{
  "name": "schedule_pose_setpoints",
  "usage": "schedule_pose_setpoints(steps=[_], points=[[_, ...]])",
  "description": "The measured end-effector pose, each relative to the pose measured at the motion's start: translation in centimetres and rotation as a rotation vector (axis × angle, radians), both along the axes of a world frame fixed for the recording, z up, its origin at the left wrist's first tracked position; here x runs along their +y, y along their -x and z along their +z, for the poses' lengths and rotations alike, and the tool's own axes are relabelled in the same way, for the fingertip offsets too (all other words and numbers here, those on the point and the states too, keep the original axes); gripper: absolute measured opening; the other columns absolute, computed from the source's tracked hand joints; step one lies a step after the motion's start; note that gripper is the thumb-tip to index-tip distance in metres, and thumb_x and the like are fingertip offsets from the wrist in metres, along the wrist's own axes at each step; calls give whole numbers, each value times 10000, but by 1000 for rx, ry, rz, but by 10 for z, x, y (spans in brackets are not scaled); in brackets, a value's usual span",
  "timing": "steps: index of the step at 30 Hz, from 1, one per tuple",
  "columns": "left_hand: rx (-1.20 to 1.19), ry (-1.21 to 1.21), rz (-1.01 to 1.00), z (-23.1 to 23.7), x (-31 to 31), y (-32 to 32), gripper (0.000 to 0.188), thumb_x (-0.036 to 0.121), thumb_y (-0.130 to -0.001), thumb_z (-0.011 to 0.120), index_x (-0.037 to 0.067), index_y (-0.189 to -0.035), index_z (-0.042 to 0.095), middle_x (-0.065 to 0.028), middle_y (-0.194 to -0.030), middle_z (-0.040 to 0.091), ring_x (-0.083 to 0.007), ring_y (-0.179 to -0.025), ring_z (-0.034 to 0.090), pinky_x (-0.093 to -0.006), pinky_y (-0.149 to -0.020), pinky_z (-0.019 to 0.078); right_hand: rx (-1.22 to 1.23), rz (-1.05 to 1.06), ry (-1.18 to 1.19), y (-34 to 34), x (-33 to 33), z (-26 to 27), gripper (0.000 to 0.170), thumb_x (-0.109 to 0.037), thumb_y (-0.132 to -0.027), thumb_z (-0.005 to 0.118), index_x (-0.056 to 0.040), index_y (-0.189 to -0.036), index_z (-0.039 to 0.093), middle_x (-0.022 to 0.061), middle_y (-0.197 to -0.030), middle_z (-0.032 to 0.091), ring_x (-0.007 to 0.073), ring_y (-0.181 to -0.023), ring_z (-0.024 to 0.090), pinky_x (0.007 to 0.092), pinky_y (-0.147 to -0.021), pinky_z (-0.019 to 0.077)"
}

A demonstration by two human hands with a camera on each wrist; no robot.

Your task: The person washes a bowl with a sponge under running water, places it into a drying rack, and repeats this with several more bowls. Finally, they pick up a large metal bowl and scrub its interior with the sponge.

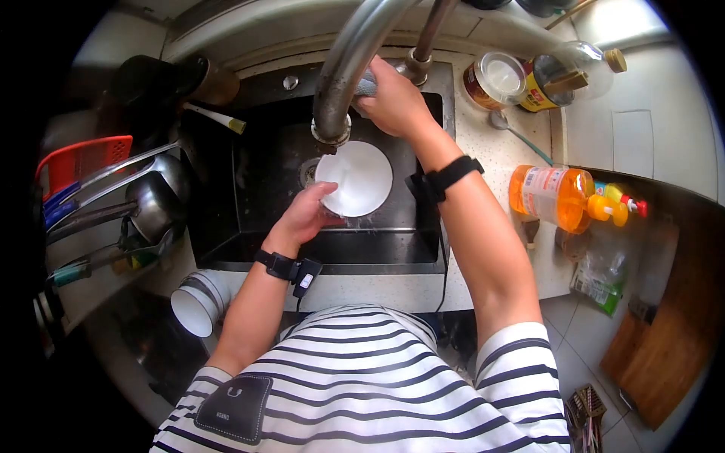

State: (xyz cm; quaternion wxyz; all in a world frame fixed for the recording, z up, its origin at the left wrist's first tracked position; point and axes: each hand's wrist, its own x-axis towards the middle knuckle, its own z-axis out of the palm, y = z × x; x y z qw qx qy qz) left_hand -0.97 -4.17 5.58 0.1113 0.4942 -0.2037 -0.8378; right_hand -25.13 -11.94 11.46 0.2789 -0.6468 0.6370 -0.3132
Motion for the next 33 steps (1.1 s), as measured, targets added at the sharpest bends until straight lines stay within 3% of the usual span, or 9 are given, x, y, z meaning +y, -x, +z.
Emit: schedule_pose_setpoints(steps=[9,11,14,21,24,26,29,32,33], points=[[-70,128,-114,2,2,41,535,167,-928,511,210,-1438,357,-53,-1319,524,-254,-1131,554,-513,-924,461,-144,-229,-172,14,68,-13,564,-166,-767,732,-59,-1290,550,193,-1214,628,353,-1125,607,379,-942,484],[-32,123,-80,-2,2,41,524,186,-945,512,202,-1443,350,-54,-1319,530,-251,-1130,563,-519,-922,471,-174,-282,-157,13,85,-18,486,-105,-802,725,-56,-1258,562,100,-1083,663,191,-1004,625,297,-893,482],[10,74,76,-7,-10,44,453,264,-999,479,172,-1427,362,-61,-1315,545,-253,-1156,575,-498,-887,509,-343,-371,-127,7,104,-22,459,-123,-814,737,-45,-1236,571,83,-1071,666,166,-988,622,291,-871,491],[46,166,246,-2,-21,52,382,256,-1024,434,165,-1393,393,-75,-1307,546,-253,-1166,568,-485,-899,511,-197,-517,-42,-16,130,-16,508,-208,-768,781,-44,-1208,586,170,-1130,640,284,-1023,634,352,-876,506],[131,130,251,-7,-10,46,548,280,-973,552,213,-1459,307,-72,-1313,532,-255,-1135,563,-454,-856,501,176,-152,72,-35,125,-14,653,-280,-738,795,-73,-1289,515,173,-1238,559,361,-1075,582,418,-893,497],[138,134,326,-9,-3,39,536,260,-976,544,190,-1454,310,-83,-1295,536,-245,-1119,568,-435,-848,519,498,148,100,-49,128,-45,623,-438,-834,671,-61,-1306,521,179,-1295,539,361,-1125,558,461,-1025,400],[140,168,416,-30,0,25,467,237,-986,521,154,-1412,350,-105,-1279,539,-238,-1112,571,-431,-838,542,267,199,-208,-81,131,-53,573,-458,-902,563,-62,-1313,517,177,-1388,485,366,-1254,481,540,-1071,328],[106,130,421,-18,3,15,423,242,-988,506,154,-1381,376,-104,-1280,535,-249,-1121,566,-456,-862,537,148,312,-108,-90,126,-47,479,-349,-893,570,-72,-1282,541,196,-1405,463,358,-1257,482,530,-1080,325],[84,138,397,-15,2,13,423,239,-987,506,151,-1380,376,-99,-1280,534,-249,-1114,565,-457,-864,535,347,342,-15,-84,125,-53,457,-318,-878,574,-72,-1262,550,207,-1395,465,360,-1251,487,506,-1075,337]])
